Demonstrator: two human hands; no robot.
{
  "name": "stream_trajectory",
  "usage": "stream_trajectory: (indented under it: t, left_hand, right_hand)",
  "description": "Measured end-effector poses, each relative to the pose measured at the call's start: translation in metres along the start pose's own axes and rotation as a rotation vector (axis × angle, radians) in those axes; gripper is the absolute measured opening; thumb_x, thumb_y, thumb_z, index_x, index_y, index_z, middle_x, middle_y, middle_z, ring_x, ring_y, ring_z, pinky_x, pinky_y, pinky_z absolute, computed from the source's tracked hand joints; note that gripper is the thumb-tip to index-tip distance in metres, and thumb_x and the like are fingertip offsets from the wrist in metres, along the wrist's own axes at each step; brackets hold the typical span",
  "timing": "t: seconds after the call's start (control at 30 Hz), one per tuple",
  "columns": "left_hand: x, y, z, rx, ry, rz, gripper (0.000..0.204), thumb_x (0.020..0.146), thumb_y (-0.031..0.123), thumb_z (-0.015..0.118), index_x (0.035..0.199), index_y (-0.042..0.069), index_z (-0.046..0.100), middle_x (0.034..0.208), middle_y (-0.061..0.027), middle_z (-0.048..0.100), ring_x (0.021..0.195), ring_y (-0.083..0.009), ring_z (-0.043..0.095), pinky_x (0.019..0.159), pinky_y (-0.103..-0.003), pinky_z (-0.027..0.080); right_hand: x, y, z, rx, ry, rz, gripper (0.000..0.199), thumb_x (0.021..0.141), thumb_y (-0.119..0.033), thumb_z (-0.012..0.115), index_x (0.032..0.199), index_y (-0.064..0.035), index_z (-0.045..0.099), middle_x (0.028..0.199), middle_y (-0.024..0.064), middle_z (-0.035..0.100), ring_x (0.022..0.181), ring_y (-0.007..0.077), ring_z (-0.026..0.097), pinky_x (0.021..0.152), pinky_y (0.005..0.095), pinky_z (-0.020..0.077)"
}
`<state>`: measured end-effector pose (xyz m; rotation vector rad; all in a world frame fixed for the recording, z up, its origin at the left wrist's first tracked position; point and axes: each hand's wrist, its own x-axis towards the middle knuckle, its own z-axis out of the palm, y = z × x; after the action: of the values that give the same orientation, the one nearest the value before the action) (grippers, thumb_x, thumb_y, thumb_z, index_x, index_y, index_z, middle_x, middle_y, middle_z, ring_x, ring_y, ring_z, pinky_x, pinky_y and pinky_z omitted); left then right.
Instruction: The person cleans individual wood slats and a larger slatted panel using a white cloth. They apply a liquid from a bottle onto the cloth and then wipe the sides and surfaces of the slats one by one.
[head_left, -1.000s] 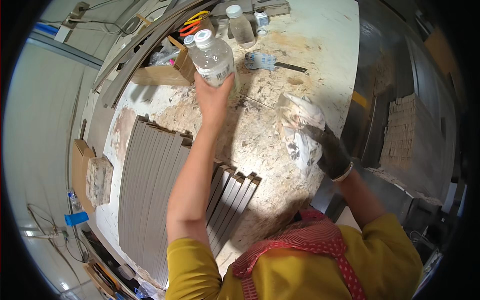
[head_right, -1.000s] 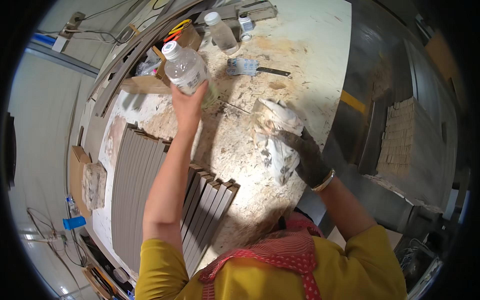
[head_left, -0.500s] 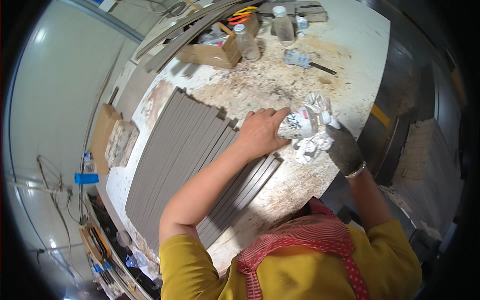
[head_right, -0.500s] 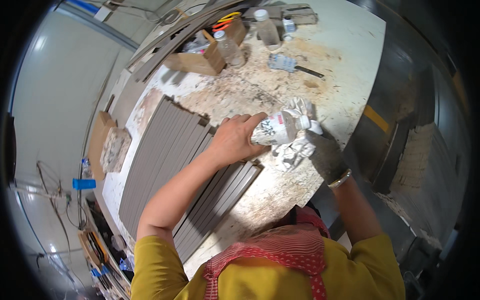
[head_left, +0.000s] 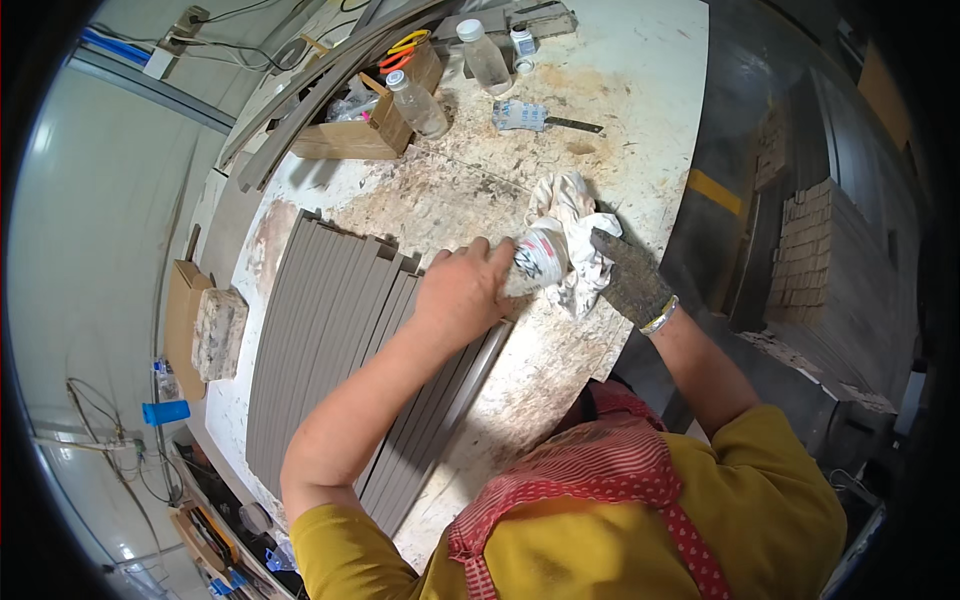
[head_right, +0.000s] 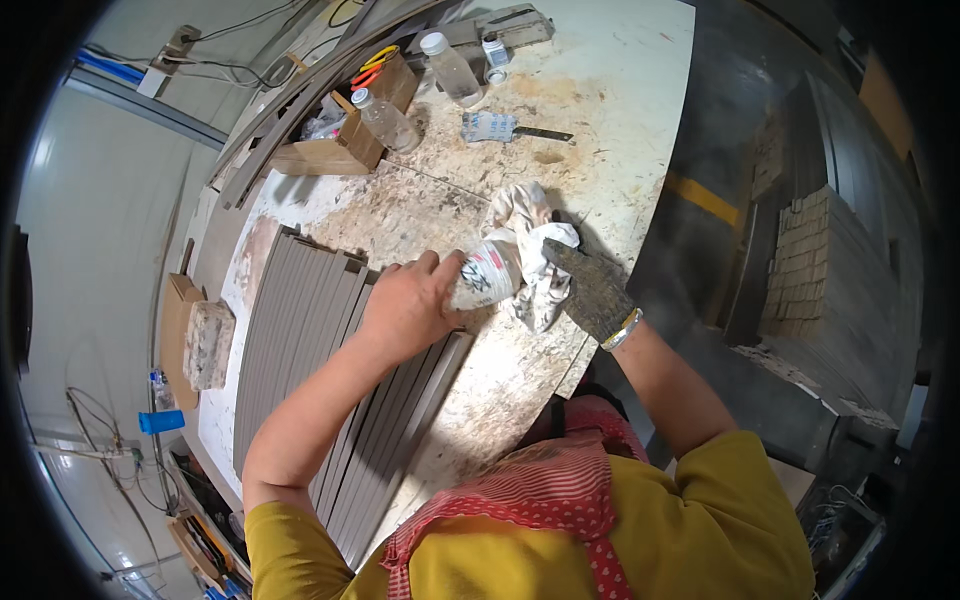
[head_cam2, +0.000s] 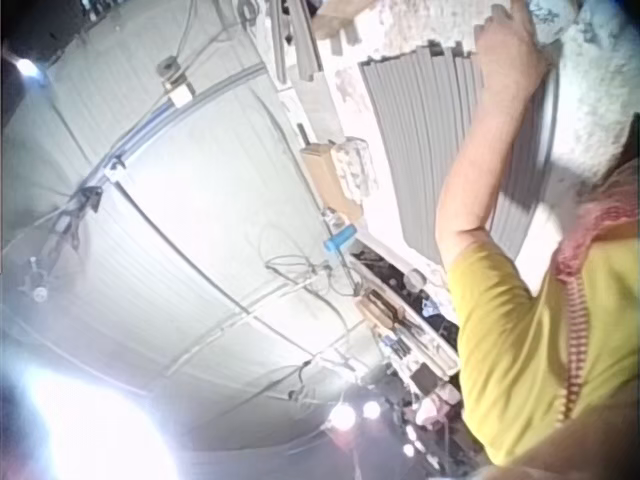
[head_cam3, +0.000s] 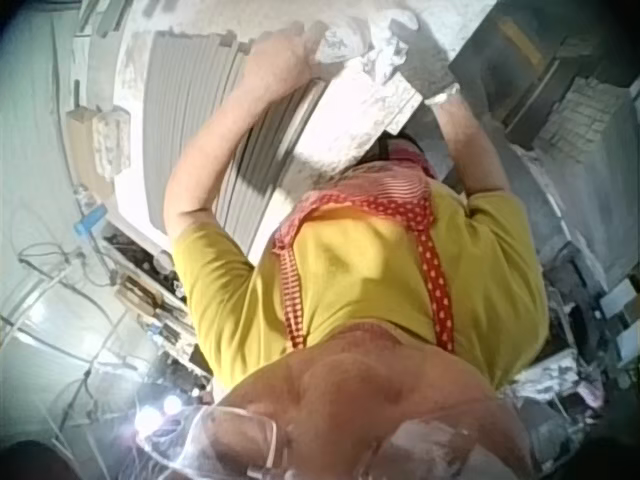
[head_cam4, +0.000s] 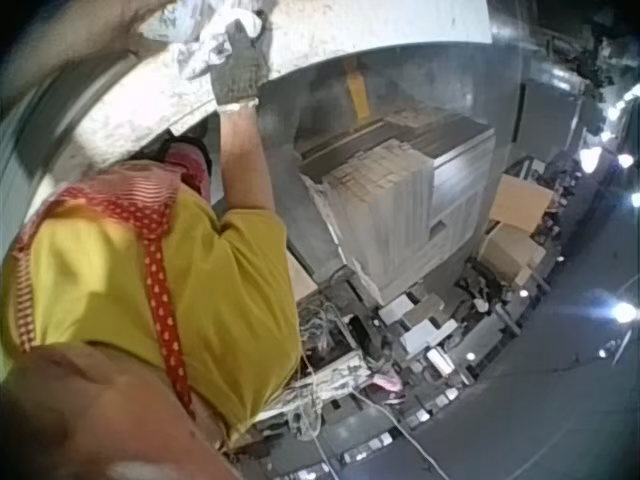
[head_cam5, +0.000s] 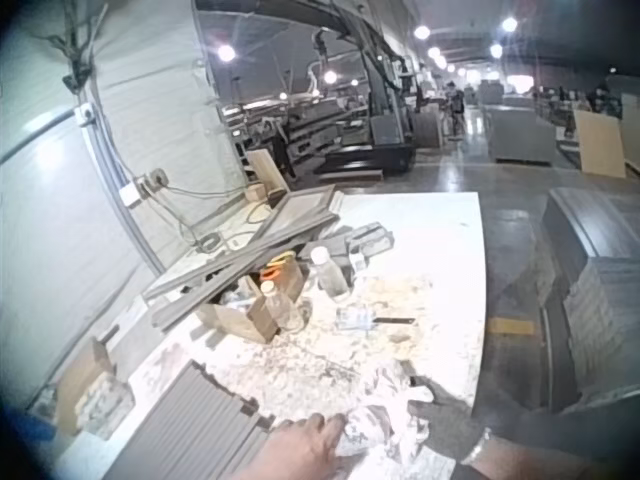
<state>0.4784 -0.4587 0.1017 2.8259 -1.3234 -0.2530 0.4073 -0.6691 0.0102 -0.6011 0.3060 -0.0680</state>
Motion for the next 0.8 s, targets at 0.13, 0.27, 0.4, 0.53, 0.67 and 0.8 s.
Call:
stream_trajectory:
  t: [0.13,0.27,0.4,0.53,0.67,0.8]
  left_hand:
    - [0.001,0.011,-0.008,0.08,-0.002,0.038,0.061,0.07,0.031,0.077,0.121,0.01,0.049,0.093,-0.0104,0.058,0.08,-0.0275,0.063,0.074,-0.039,0.049]
    - [0.014,-0.012,-0.013,0.169,-0.039,-0.061,0.059,0.069,0.027,0.077,0.119,0.013,0.048,0.093,-0.0091,0.058,0.08,-0.0271,0.063,0.074,-0.039,0.049]
    - [0.006,-0.016,-0.026,0.253,-0.001,0.02,0.06,0.068,0.02,0.076,0.12,0.012,0.048,0.093,-0.0086,0.058,0.082,-0.0268,0.063,0.075,-0.037,0.048]
    - [-0.004,0.001,-0.025,0.262,-0.042,0.081,0.061,0.068,0.018,0.076,0.122,0.012,0.047,0.095,-0.0085,0.057,0.084,-0.0261,0.063,0.076,-0.037,0.048]
    - [0.004,-0.003,-0.021,0.297,-0.045,0.086,0.061,0.069,0.018,0.075,0.123,0.013,0.048,0.096,-0.009,0.057,0.085,-0.0257,0.063,0.077,-0.037,0.048]
    - [0.002,-0.016,-0.025,0.357,-0.02,0.094,0.058,0.069,0.018,0.073,0.122,0.013,0.05,0.097,-0.0085,0.057,0.085,-0.0255,0.063,0.078,-0.037,0.048]
  right_hand:
    - [-0.003,0.008,-0.026,-0.299,0.06,0.006,0.022,0.089,-0.002,0.059,0.111,0.0004,0.058,0.094,0.0045,0.061,0.074,0.009,0.059,0.058,0.022,0.0501]
    - [-0.002,0.004,-0.019,0.25,-0.071,0.234,0.015,0.092,-0.004,0.057,0.106,0.0004,0.06,0.082,0.0036,0.06,0.066,0.0124,0.057,0.055,0.0223,0.0474]
    - [0.0,0.014,-0.031,-0.007,0.027,0.087,0.015,0.092,-0.006,0.057,0.106,0.0003,0.059,0.083,0.0035,0.06,0.064,0.0126,0.056,0.055,0.0234,0.0475]
    - [-0.004,0.011,-0.028,0.026,0.019,0.085,0.017,0.093,-0.006,0.056,0.109,0.0001,0.058,0.087,0.0038,0.06,0.066,0.012,0.055,0.056,0.0244,0.0477]
    - [0.0,0.016,-0.035,0.147,0.04,0.152,0.019,0.093,-0.006,0.056,0.111,-0.0001,0.057,0.087,0.0038,0.059,0.066,0.0114,0.055,0.057,0.0239,0.0476]
    - [-0.001,0.013,-0.026,0.256,-0.063,0.169,0.018,0.093,-0.006,0.056,0.11,-0.0001,0.057,0.086,0.0039,0.059,0.066,0.0111,0.055,0.057,0.0237,0.0475]
